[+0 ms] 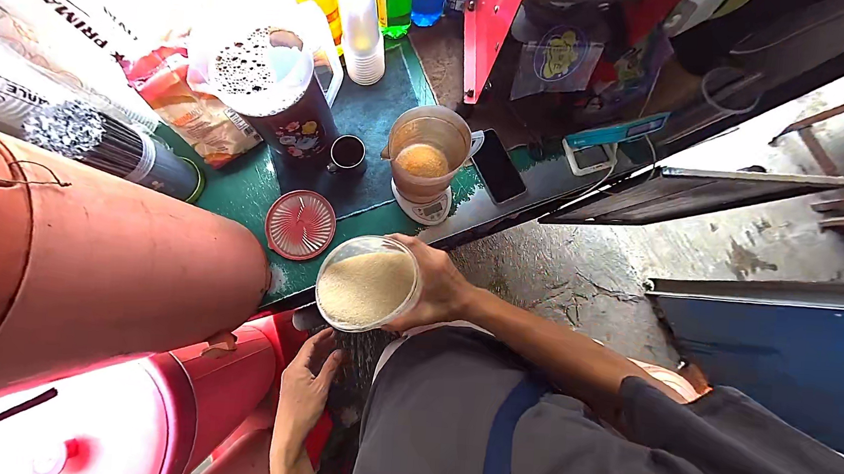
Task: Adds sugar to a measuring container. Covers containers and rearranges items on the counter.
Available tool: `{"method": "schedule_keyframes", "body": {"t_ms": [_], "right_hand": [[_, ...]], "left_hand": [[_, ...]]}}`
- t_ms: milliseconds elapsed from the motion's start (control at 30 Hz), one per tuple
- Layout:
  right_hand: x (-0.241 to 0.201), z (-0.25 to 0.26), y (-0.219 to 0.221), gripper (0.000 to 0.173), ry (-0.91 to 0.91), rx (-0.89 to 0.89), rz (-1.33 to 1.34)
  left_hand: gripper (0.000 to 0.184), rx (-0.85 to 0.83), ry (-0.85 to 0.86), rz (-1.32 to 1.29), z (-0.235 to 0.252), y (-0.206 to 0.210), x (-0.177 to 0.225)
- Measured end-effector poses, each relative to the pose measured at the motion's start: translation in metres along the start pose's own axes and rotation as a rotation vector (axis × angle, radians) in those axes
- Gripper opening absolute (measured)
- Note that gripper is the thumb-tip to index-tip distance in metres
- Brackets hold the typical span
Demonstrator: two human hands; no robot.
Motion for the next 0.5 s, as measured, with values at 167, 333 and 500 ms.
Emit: {"method": "schedule_keyframes", "body": {"t_ms": [167,333,500], "right_hand": [[0.014,0.000,0.012,0.120,0.048,0.130,0.026],[0.025,0.016,0.003,0.119,0.064,0.187,-0.014],[0.011,0.017,-0.016,0.116,-0.009,0.183,-0.087]], "left_hand": [[0.040,0.064,0.007,0.062,-0.003,-0.010,-0.001],[0.033,0.181,0.006,0.193,0.013,-0.029,0.010],[0.029,0.262,0.071,0.210,0.028,-0.047,0.032]]}}
Point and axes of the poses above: each hand's wrist, its own z-axis towards the middle knuckle, its own y-axis out of the palm, x = y × z, the point moved 8 cm from there along z, towards the middle knuckle, and after that the axes turned 12 degrees about -x, right-handed, at the moved point
